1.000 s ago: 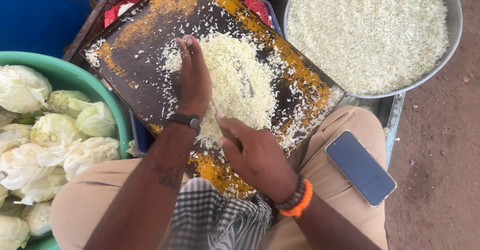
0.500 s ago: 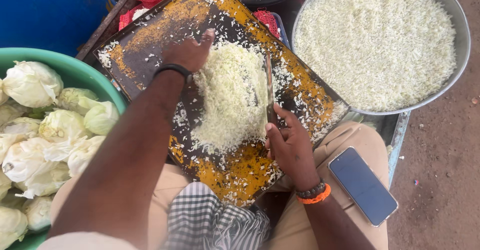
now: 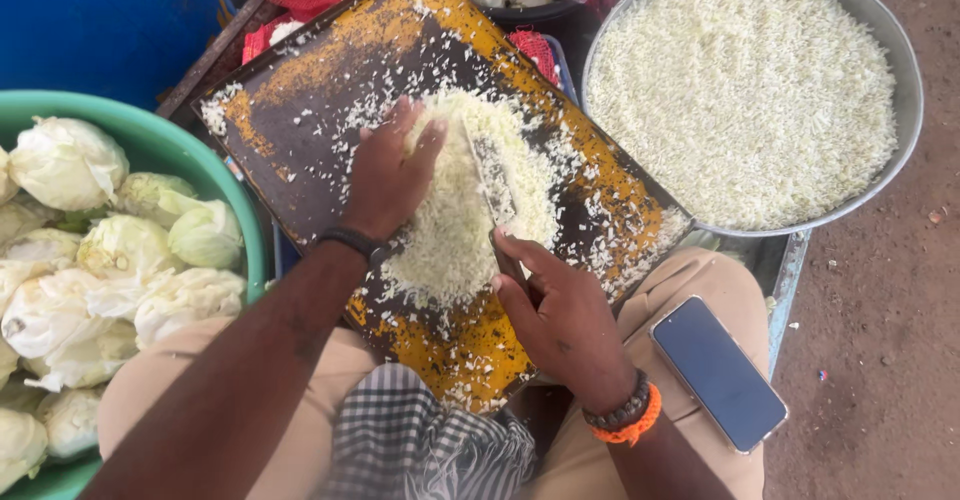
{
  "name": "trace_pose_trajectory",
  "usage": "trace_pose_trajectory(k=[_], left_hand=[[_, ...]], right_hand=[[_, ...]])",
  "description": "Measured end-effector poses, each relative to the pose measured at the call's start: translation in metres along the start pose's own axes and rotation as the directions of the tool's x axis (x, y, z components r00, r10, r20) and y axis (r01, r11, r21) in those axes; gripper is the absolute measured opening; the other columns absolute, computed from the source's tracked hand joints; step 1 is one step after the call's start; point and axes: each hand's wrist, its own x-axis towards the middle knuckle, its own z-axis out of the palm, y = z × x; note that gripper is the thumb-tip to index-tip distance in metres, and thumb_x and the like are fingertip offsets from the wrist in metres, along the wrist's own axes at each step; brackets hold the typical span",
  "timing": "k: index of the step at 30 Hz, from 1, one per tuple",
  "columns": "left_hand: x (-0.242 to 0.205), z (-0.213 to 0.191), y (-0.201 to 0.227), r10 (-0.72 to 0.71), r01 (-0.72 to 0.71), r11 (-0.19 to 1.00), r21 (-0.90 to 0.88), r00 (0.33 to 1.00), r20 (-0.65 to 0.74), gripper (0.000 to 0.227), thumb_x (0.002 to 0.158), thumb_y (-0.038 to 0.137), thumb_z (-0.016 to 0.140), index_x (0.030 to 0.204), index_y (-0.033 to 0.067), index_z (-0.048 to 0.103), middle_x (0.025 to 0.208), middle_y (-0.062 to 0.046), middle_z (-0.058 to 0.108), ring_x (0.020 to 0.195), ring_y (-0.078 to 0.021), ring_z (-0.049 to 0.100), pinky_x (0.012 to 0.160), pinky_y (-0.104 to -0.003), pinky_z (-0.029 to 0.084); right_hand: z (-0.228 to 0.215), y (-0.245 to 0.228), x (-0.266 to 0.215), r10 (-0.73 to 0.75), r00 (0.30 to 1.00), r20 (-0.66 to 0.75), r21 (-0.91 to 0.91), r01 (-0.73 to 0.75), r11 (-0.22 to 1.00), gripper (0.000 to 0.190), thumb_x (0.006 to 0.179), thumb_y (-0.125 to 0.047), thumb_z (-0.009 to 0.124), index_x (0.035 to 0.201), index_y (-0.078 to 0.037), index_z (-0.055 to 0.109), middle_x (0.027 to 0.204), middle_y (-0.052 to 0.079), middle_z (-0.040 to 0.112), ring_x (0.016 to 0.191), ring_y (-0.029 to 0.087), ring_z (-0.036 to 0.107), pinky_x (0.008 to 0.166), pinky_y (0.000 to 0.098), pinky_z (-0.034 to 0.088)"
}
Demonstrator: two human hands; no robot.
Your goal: The person shreds a head of cabbage using a specialized long-bladed knife on a wooden cutting board, then peels outer leaves from another cabbage head.
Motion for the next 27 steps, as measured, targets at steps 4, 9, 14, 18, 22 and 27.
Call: trace_pose_trajectory(k=[4, 9, 14, 18, 22, 27], left_hand=[[0.003, 0.026, -0.001, -0.019, 0.025, 0.997, 0.077, 0.996, -0.084, 0.094, 0.102, 0.069, 0.034, 0.153, -0.0100, 0.033, 0.162, -0.032, 0.031, 0.153, -0.0397, 0.028, 0.125, -0.053, 0.012], [0.010, 0.043, -0.002, -0.065, 0.080, 0.994, 0.078, 0.982, -0.178, 0.099, 0.100, 0.072, 0.026, 0.155, -0.0105, 0.031, 0.161, -0.033, 0.030, 0.153, -0.0441, 0.027, 0.125, -0.053, 0.014], [0.011, 0.050, -0.006, -0.090, 0.091, 0.996, -0.002, 0.976, -0.201, 0.100, 0.099, 0.073, 0.023, 0.155, -0.0094, 0.030, 0.161, -0.032, 0.031, 0.153, -0.0433, 0.027, 0.125, -0.052, 0.015], [0.013, 0.047, -0.008, -0.089, 0.074, 0.994, -0.076, 0.973, -0.213, 0.102, 0.100, 0.075, 0.017, 0.156, -0.0099, 0.024, 0.163, -0.032, 0.029, 0.155, -0.0431, 0.024, 0.125, -0.051, 0.015], [0.010, 0.039, 0.001, -0.146, 0.115, 0.977, -0.178, 0.974, -0.173, 0.107, 0.094, 0.079, 0.010, 0.165, -0.0018, 0.005, 0.161, -0.030, 0.034, 0.154, -0.0427, 0.026, 0.128, -0.050, 0.013], [0.007, 0.025, 0.008, -0.183, 0.142, 0.961, -0.238, 0.970, -0.161, 0.101, 0.091, 0.081, 0.011, 0.166, 0.0133, 0.003, 0.168, -0.028, 0.020, 0.154, -0.0448, 0.018, 0.126, -0.046, 0.016]], right_hand=[[0.015, -0.010, 0.017, 0.071, 0.995, 0.071, -0.156, -0.060, 0.986, 0.041, 0.095, -0.023, 0.065, 0.133, -0.008, 0.066, 0.092, 0.019, 0.076, 0.066, 0.031, 0.073, 0.067, 0.0399, 0.057], [0.019, -0.014, 0.013, -0.046, 0.992, 0.115, -0.200, 0.069, 0.977, 0.039, 0.098, -0.024, 0.062, 0.133, -0.007, 0.064, 0.102, 0.020, 0.077, 0.084, 0.034, 0.077, 0.079, 0.0403, 0.058], [0.024, -0.018, 0.006, 0.049, 0.994, 0.093, -0.172, -0.032, 0.985, 0.042, 0.094, -0.027, 0.063, 0.134, -0.012, 0.064, 0.097, 0.019, 0.078, 0.080, 0.031, 0.079, 0.073, 0.0395, 0.060], [0.033, -0.023, 0.023, 0.020, 0.991, 0.133, -0.189, 0.006, 0.982, 0.037, 0.096, -0.023, 0.061, 0.131, -0.010, 0.064, 0.091, 0.019, 0.078, 0.078, 0.034, 0.076, 0.070, 0.0423, 0.057], [0.031, -0.029, 0.009, 0.141, 0.984, 0.110, -0.145, -0.124, 0.982, 0.042, 0.093, -0.024, 0.061, 0.133, -0.012, 0.062, 0.087, 0.018, 0.077, 0.067, 0.029, 0.079, 0.064, 0.0402, 0.059], [0.035, -0.025, 0.014, 0.275, 0.947, 0.164, -0.206, -0.240, 0.949, 0.040, 0.095, -0.028, 0.061, 0.133, -0.014, 0.063, 0.066, 0.024, 0.070, 0.057, 0.036, 0.070, 0.060, 0.0461, 0.052]])
